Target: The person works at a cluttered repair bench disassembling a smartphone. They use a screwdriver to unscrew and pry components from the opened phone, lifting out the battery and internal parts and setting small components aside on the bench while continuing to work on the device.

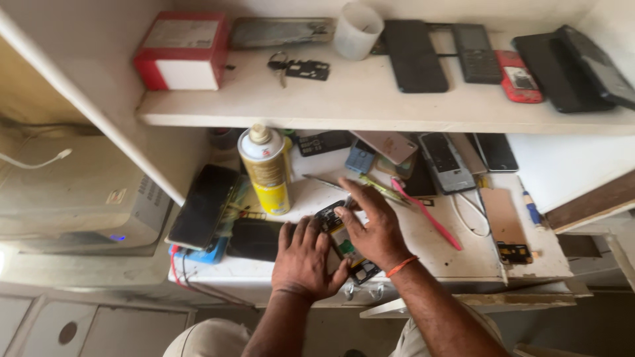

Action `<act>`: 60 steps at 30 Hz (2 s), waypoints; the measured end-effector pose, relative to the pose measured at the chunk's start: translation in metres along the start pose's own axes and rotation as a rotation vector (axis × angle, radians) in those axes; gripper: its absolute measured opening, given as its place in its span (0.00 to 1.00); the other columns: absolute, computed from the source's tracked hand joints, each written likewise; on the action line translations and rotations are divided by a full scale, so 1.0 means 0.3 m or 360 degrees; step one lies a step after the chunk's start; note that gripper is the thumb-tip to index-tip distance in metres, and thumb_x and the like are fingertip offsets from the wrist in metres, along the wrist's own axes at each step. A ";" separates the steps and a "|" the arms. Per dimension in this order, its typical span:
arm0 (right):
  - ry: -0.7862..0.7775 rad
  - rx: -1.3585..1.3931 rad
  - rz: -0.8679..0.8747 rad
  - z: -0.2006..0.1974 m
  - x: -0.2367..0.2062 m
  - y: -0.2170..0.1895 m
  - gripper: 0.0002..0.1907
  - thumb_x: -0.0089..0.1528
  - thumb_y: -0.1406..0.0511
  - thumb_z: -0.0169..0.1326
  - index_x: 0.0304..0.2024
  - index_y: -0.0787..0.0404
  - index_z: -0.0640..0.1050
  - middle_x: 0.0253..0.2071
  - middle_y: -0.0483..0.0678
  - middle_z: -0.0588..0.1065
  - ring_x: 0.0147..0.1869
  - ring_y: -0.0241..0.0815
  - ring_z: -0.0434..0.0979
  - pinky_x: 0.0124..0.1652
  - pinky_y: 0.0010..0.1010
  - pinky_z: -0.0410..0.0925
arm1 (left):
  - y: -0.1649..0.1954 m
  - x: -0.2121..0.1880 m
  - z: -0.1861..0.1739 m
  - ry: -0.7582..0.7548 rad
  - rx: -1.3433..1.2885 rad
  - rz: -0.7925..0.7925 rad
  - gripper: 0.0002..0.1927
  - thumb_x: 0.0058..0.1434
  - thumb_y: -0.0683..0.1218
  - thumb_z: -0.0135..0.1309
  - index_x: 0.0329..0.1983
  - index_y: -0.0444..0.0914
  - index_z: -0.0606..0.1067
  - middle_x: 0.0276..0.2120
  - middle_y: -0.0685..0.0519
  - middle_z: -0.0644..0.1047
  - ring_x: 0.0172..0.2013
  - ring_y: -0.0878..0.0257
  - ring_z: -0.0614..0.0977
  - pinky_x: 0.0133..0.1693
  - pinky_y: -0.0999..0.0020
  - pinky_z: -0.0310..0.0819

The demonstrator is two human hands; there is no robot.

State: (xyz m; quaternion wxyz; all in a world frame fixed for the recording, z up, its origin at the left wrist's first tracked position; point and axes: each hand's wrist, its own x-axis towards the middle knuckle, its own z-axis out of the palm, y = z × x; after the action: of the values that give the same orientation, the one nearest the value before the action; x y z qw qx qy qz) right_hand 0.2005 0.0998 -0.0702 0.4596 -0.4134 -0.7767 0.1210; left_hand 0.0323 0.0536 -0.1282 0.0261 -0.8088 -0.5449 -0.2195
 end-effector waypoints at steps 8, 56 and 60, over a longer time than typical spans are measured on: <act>-0.0123 0.0130 0.0143 -0.027 0.000 0.048 0.32 0.63 0.71 0.58 0.70 0.58 0.67 0.47 0.52 0.80 0.51 0.43 0.82 0.51 0.33 0.75 | 0.031 0.024 0.017 -0.0058 -0.0005 -0.0046 0.37 0.55 0.67 0.51 0.52 0.32 0.73 0.62 0.36 0.69 0.65 0.42 0.66 0.65 0.37 0.48; -0.0033 0.0284 0.0201 0.010 -0.043 0.097 0.31 0.64 0.71 0.58 0.70 0.58 0.66 0.53 0.51 0.79 0.49 0.36 0.83 0.50 0.27 0.78 | 0.013 -0.015 0.035 -0.0084 0.0008 -0.0054 0.46 0.58 0.72 0.45 0.63 0.30 0.67 0.64 0.35 0.68 0.67 0.42 0.65 0.65 0.38 0.47; -0.0061 0.0239 0.0149 0.008 -0.043 0.096 0.34 0.63 0.72 0.59 0.71 0.60 0.64 0.50 0.51 0.81 0.50 0.37 0.82 0.51 0.29 0.76 | 0.015 -0.021 0.033 -0.0028 -0.0011 -0.0041 0.45 0.59 0.71 0.45 0.66 0.32 0.66 0.63 0.35 0.69 0.66 0.42 0.65 0.65 0.38 0.48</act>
State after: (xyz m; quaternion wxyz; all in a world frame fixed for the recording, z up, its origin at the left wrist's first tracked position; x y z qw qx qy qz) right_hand 0.2169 0.1087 -0.0956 0.4683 -0.4111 -0.7539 0.2080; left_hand 0.0376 0.0490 -0.1386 0.0156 -0.8038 -0.5546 -0.2145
